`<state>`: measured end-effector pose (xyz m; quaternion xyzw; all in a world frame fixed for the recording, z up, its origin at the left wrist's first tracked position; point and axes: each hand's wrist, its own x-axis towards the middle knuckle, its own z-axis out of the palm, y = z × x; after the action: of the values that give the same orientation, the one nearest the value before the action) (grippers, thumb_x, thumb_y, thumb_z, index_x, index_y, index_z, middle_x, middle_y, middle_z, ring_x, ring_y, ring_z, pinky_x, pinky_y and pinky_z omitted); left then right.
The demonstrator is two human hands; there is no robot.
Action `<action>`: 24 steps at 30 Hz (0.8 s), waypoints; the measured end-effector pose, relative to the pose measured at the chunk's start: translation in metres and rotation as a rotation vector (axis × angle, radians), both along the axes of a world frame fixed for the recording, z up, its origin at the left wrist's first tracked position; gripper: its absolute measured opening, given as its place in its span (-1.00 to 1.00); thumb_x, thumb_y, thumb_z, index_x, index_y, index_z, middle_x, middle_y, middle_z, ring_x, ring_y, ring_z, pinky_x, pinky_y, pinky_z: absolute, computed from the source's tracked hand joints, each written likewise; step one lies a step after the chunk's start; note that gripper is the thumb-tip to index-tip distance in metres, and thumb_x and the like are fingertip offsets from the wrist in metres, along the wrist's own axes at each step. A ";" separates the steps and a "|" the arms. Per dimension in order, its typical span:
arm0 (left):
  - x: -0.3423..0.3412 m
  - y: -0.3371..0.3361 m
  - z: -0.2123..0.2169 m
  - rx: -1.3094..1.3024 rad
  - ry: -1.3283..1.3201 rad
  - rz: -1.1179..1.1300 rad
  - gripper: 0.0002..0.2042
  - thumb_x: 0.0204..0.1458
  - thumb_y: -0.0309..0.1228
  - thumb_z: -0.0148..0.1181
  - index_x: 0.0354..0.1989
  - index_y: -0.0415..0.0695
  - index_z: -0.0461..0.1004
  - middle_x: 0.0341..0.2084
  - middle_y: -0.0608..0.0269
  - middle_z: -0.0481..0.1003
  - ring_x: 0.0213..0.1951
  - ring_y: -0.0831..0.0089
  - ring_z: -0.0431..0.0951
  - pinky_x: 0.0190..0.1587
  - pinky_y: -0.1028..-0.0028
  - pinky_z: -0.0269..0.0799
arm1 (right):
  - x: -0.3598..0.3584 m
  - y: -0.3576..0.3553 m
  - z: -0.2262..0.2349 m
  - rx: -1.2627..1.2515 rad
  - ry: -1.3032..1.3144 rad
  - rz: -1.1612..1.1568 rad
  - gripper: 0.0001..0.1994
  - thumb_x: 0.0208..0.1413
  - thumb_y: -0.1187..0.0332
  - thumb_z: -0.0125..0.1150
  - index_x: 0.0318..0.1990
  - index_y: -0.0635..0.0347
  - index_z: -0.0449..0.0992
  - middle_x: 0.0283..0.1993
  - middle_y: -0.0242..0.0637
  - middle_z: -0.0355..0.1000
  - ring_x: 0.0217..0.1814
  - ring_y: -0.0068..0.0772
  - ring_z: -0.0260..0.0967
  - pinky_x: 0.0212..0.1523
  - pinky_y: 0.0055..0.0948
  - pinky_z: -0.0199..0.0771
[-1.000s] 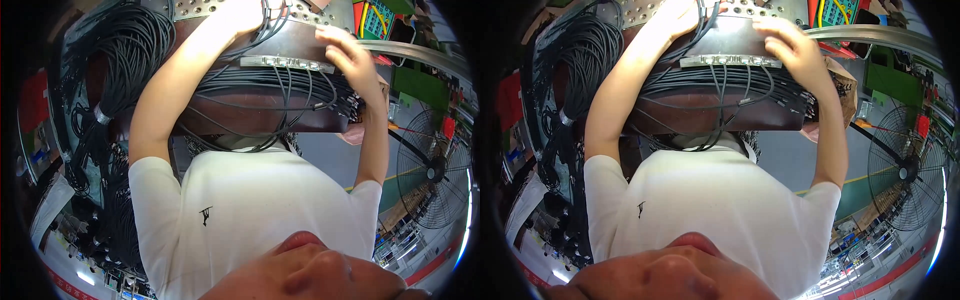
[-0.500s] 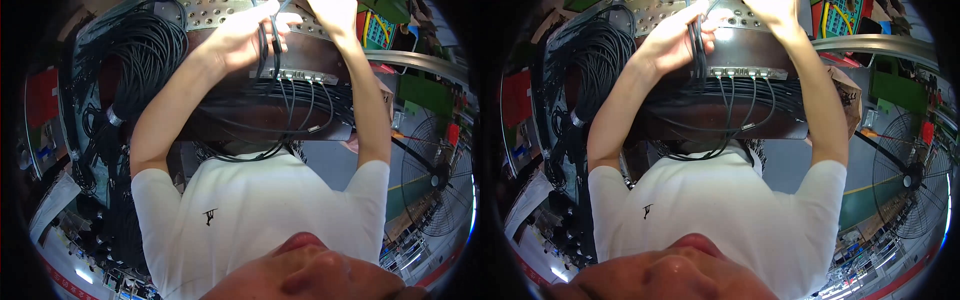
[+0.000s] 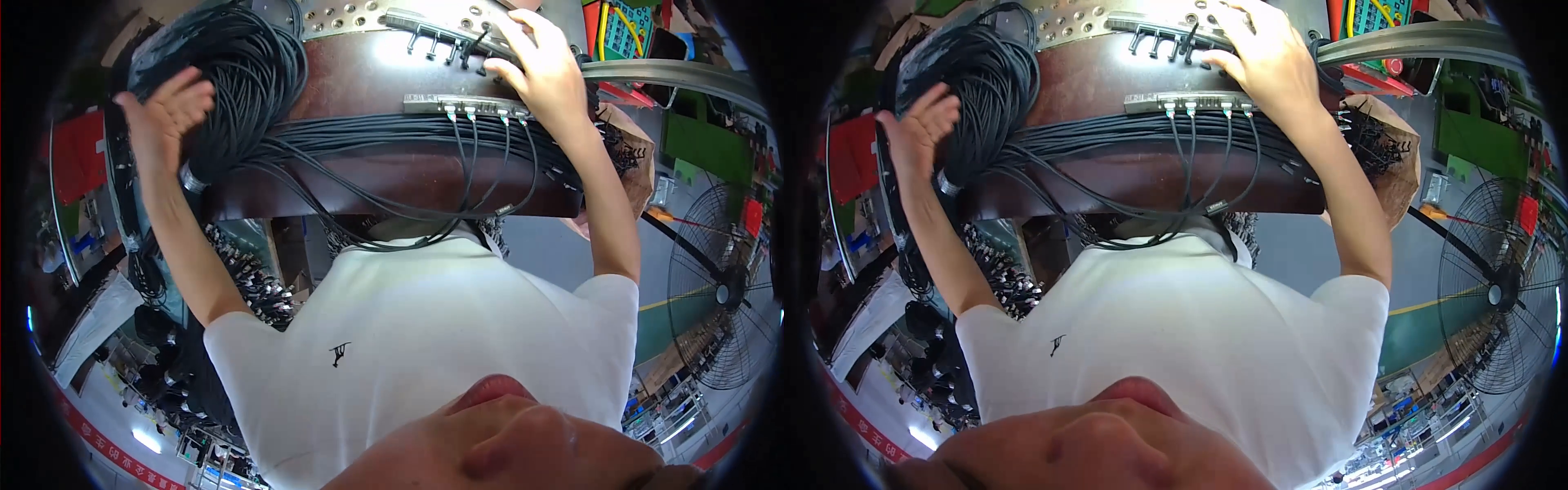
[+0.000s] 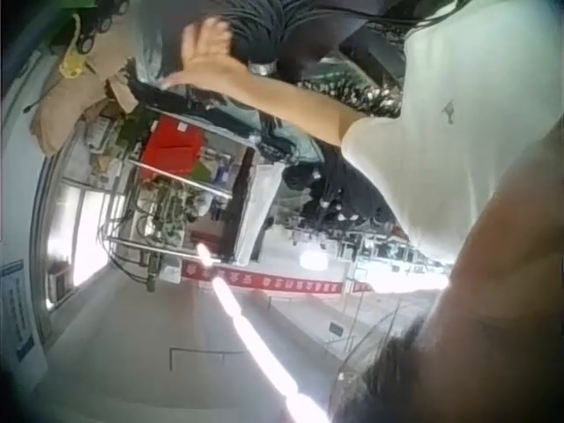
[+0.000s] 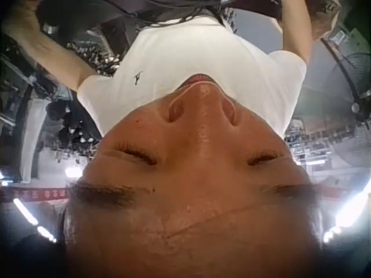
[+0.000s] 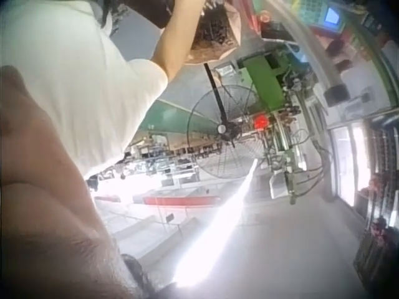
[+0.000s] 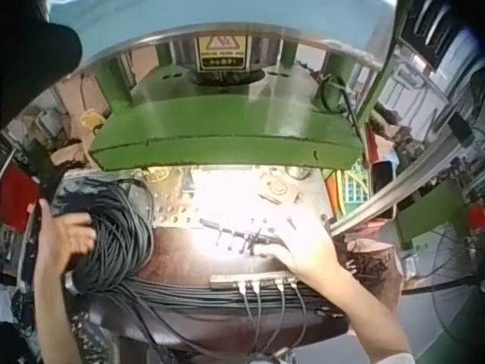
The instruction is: Organizing and sorting multiple black cables on a workbench in a factory environment.
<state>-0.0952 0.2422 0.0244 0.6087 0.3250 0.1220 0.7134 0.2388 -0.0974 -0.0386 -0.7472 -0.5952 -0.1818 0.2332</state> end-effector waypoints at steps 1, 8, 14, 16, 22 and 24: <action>0.005 -0.022 -0.003 -0.012 0.097 -0.085 -0.11 0.21 0.24 -0.68 0.00 -0.38 0.44 -0.33 -0.01 0.59 -0.37 0.41 0.60 -0.26 0.57 0.50 | -0.007 -0.010 0.003 -0.038 0.107 0.032 -0.60 -0.04 0.14 0.32 -0.04 0.06 0.53 -0.10 -0.28 0.46 -0.03 -0.16 0.40 -0.05 -0.27 0.45; 0.112 -0.210 -0.062 -0.433 0.262 -0.584 -0.54 0.27 -0.10 -0.07 0.00 -0.32 0.47 -0.16 0.03 0.56 -0.17 0.39 0.59 -0.05 0.47 0.49 | -0.037 -0.032 -0.008 -0.124 0.401 0.172 -0.78 -0.02 0.45 0.27 -0.16 0.12 0.57 -0.22 -0.28 0.47 -0.15 -0.24 0.43 -0.17 -0.35 0.46; 0.127 -0.234 -0.044 -0.702 -0.089 -0.627 -0.62 0.28 -0.16 -0.08 -0.15 -0.30 0.43 -0.52 0.19 0.49 -0.43 0.43 0.51 -0.23 0.39 0.51 | -0.012 0.028 0.020 -0.092 0.272 0.209 -0.73 0.10 0.53 0.15 -0.03 0.18 0.54 -0.09 -0.15 0.50 -0.13 -0.30 0.44 -0.13 -0.37 0.44; 0.153 -0.198 -0.020 -0.423 -0.095 -0.357 -0.69 0.29 -0.23 -0.11 -0.32 -0.25 0.40 -0.73 0.40 0.26 -0.63 0.61 0.27 -0.46 0.55 0.40 | 0.016 0.081 0.026 0.081 0.286 0.204 -0.82 0.14 0.36 0.05 -0.29 0.27 0.54 -0.28 -0.14 0.50 -0.26 -0.14 0.43 -0.21 -0.29 0.42; 0.232 -0.091 -0.051 0.027 -0.490 -0.365 -0.79 0.15 -0.56 0.03 -0.08 -0.38 0.47 -0.25 0.08 0.54 -0.24 0.33 0.54 -0.13 0.49 0.49 | 0.054 0.108 -0.011 0.106 0.152 0.134 -0.80 0.15 0.35 0.02 -0.24 0.26 0.53 -0.25 -0.10 0.50 -0.25 -0.11 0.44 -0.21 -0.26 0.44; 0.238 -0.077 -0.078 -0.056 -0.514 -0.338 -0.80 0.15 -0.57 0.02 -0.11 -0.37 0.49 -0.26 0.06 0.54 -0.23 0.31 0.54 -0.12 0.48 0.49 | 0.060 0.111 -0.016 0.110 0.089 0.111 -0.79 0.15 0.35 0.01 -0.22 0.25 0.53 -0.23 -0.08 0.50 -0.25 -0.09 0.45 -0.21 -0.25 0.45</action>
<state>0.1428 0.1649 -0.0532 0.5832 0.0312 0.1428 0.7991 0.2989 0.0131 -0.0543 -0.7066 -0.6138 -0.1674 0.3098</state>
